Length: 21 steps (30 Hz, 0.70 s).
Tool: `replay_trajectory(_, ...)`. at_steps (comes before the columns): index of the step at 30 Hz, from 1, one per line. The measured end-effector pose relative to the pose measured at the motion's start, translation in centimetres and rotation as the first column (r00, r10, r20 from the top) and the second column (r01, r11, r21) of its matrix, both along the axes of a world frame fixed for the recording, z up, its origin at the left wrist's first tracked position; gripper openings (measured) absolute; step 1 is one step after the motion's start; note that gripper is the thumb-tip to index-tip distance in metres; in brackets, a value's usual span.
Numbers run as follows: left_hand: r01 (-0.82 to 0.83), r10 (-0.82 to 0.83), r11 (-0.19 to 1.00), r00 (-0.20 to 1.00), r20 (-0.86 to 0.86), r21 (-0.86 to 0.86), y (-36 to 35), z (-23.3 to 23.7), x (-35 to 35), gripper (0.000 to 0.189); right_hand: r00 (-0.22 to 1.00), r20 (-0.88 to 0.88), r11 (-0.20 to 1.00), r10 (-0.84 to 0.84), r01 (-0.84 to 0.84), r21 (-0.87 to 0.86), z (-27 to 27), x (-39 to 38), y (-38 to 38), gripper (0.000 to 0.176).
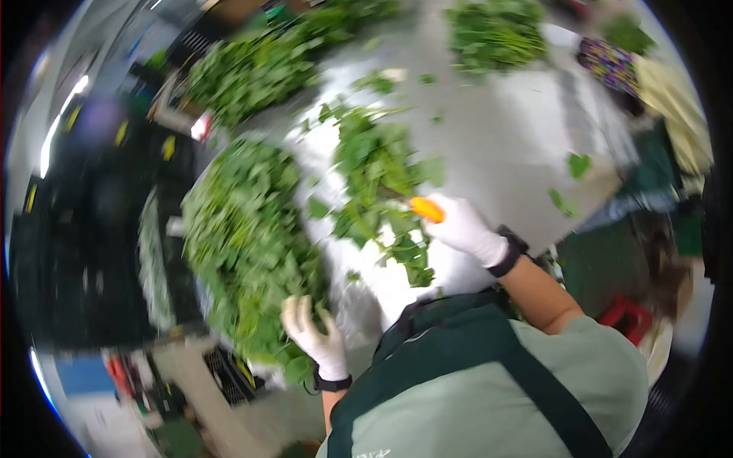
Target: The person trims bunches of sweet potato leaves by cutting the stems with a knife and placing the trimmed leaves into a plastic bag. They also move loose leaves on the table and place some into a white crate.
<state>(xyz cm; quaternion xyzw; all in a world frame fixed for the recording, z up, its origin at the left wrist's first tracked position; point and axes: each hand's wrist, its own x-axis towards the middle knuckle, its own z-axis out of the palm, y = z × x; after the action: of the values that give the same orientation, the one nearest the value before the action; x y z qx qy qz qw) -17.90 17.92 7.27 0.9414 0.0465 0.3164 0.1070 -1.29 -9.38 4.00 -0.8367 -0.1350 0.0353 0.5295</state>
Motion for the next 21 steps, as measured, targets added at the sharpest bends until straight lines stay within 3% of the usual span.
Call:
replay_trajectory(1,-0.264,0.253,0.959,0.961,0.108,0.106,2.2,0.8,-1.9,0.045,0.996,-0.087,0.999,0.036,-0.035,0.016,-0.1,0.2,0.8,0.021)
replay_trajectory(3,-0.649,0.609,0.76,0.73,0.31,0.038,7.0,0.9,-5.8,0.045,0.997,-0.06,0.999,0.053,-0.052,0.006,-0.1,0.2,1.9,0.024)
replay_trajectory(5,-0.818,0.84,0.515,0.424,0.338,-0.257,13.9,-5.3,-10.0,0.047,0.99,-0.109,0.995,0.089,-0.094,-0.045,-0.1,0.2,2.3,0.025)
replay_trajectory(6,-0.756,0.912,0.316,0.409,-0.037,-0.573,15.1,-6.5,-11.2,0.049,0.987,-0.125,0.994,0.105,-0.106,-0.003,-0.8,0.2,2.6,0.023)
replay_trajectory(7,-0.571,0.792,0.311,0.598,-0.125,-0.76,15.8,-8.9,-11.9,0.052,0.981,-0.111,0.988,0.156,-0.157,0.005,-0.9,0.1,2.8,0.023)
replay_trajectory(8,-0.348,0.702,0.349,0.712,-0.003,-0.87,14.7,-10.2,-10.5,0.056,0.98,-0.103,0.984,0.172,-0.175,-0.024,-0.7,0.1,3.2,0.023)
replay_trajectory(10,-0.429,0.758,0.337,0.652,-0.029,-0.838,12.9,-11.9,-8.6,0.06,0.974,-0.08,0.973,0.214,-0.219,-0.066,0.4,-0.2,4.8,0.022)
replay_trajectory(11,-0.345,0.761,0.274,0.648,-0.017,-0.897,11.5,-9.9,-7.5,0.062,0.962,-0.097,0.959,0.254,-0.264,-0.104,1.2,-0.4,5.6,0.023)
replay_trajectory(13,-0.383,0.776,0.367,0.628,0.053,-0.848,12.9,-11.7,-8.2,0.062,0.935,-0.087,0.921,0.343,-0.353,-0.166,3.6,-0.8,7.8,0.024)
replay_trajectory(14,-0.374,0.788,0.359,0.612,0.063,-0.855,13.2,-11.9,-8.9,0.062,0.918,-0.038,0.905,0.394,-0.395,-0.161,4.5,-1.0,9.3,0.024)
replay_trajectory(16,-0.803,0.884,0.299,0.436,-0.166,-0.515,12.9,-9.6,-9.6,0.058,0.875,0.027,0.868,0.484,-0.477,-0.139,6.2,-1.4,12.4,0.025)
replay_trajectory(17,-0.781,0.884,0.333,0.453,-0.113,-0.528,13.3,-9.3,-10.3,0.055,0.87,0.036,0.864,0.491,-0.482,-0.146,7.3,-1.7,14.4,0.025)
replay_trajectory(19,-0.551,0.804,0.314,0.588,-0.092,-0.773,15.3,-10.5,-11.8,0.058,0.809,-0.055,0.807,0.586,-0.588,-0.054,9.9,-2.7,18.6,0.025)
replay_trajectory(21,-0.168,0.725,0.034,0.683,-0.091,-0.985,16.0,-9.1,-11.9,0.063,0.745,-0.07,0.747,0.663,-0.665,0.005,10.5,-3.8,23.5,0.023)
